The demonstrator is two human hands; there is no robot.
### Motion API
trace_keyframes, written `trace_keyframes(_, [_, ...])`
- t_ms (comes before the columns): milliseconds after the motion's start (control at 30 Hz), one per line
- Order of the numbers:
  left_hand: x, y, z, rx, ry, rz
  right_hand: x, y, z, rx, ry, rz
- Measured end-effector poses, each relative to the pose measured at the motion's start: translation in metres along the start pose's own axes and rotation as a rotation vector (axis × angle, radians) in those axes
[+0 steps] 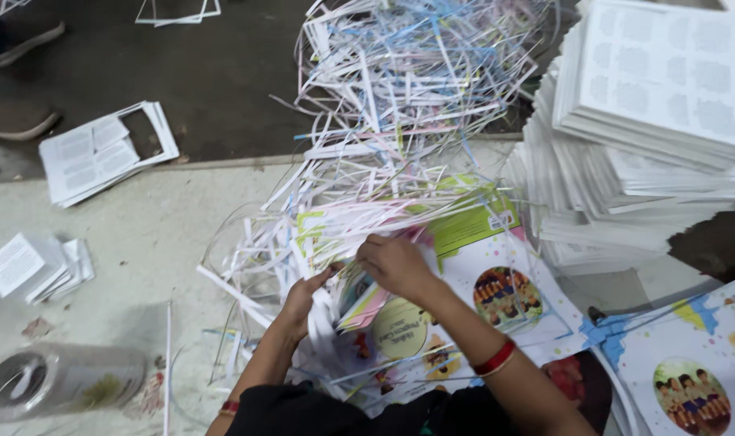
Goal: The person sits on the floor and pulls shredded paper strips off printed holiday progress cards, gathering the strips aside. They then stack the cleaned cards, tap the stack to align it, and set the stack down.
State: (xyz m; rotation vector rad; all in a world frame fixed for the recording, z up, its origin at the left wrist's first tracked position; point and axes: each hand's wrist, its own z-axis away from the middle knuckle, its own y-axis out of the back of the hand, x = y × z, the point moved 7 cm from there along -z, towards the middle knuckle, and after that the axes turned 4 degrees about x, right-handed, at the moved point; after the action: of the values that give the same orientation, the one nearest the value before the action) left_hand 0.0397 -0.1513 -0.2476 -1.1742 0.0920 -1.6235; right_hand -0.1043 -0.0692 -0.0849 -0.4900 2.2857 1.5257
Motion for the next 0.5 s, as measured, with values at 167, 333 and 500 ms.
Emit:
trace_keyframes(167, [0.005, -0.023, 0.012, -0.126, 0.095, 0.102, -0.007, 0.003, 0.001, 0.007, 0.012, -0.054])
trace_keyframes(333, [0.006, -0.021, 0.014, -0.061, 0.079, 0.071, -0.01, 0.003, 0.004, -0.009, 0.025, -0.11])
trace_keyframes(500, [-0.001, -0.012, 0.0, -0.022, 0.112, 0.088, -0.015, 0.001, 0.001, -0.009, 0.207, -0.115])
